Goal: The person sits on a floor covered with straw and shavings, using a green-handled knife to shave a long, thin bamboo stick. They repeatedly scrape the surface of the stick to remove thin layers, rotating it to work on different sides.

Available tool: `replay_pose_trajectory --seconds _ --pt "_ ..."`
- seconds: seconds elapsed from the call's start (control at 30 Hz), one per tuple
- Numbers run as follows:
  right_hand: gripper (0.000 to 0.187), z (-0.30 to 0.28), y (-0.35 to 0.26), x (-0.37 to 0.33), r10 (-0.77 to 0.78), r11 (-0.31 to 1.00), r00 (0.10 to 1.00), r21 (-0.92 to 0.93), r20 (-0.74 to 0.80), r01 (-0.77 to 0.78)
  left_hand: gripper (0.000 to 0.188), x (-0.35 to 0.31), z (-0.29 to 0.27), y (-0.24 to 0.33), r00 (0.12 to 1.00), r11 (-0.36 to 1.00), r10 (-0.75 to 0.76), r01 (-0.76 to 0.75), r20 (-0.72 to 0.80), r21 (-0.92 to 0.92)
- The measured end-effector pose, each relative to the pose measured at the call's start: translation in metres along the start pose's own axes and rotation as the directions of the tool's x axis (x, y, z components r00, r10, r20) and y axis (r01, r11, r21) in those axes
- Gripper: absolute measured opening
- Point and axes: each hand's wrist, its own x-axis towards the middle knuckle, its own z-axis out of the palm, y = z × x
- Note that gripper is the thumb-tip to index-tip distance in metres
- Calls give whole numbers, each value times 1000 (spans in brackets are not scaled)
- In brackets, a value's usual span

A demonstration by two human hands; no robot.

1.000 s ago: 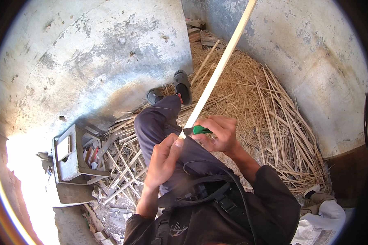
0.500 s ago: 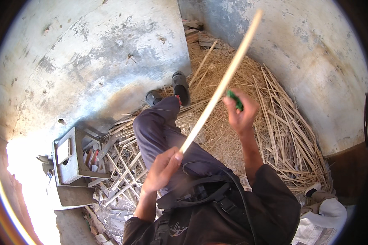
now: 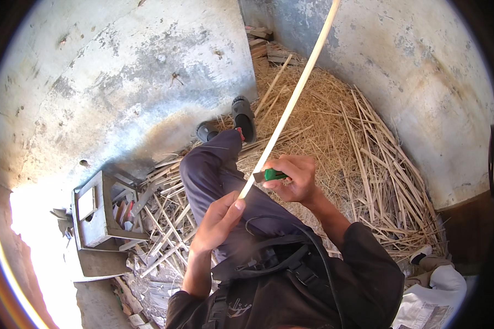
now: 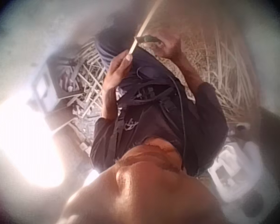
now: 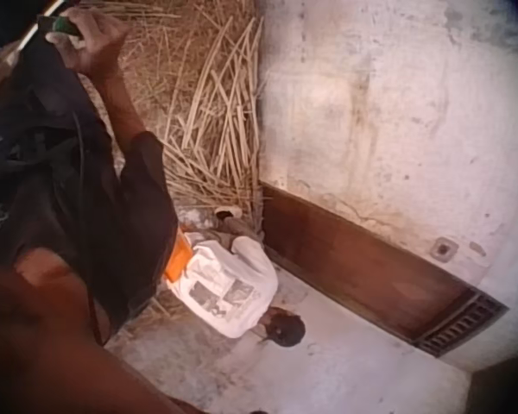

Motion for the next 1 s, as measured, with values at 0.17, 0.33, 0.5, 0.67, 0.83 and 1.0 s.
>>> replay_pose_trajectory --seconds 0.17,0.33,0.5,0.67,0.83,1.0 --pt "36 3 -3 0 -19 1000 1000 -19 1 19 40 2 4 3 997 995 62 -58 -41 81" --pt "35 -2 -5 5 -49 994 999 -100 -3 49 42 2 7 -1 984 962 145 -116 -102 247" --pt "34 -6 -5 7 -61 987 998 -151 1 60 39 1 10 1 971 930 183 -121 -152 347" --pt "35 -8 -3 5 -72 979 997 -192 -4 70 38 0 13 3 961 911 211 -126 -181 393" --pt "36 -9 1 9 -149 969 988 -205 -29 140 37 1 13 4 951 881 243 -134 -190 453" --pt "32 -44 67 11 174 963 894 -118 -413 -241 38 -15 14 -6 978 877 189 -128 -89 464"
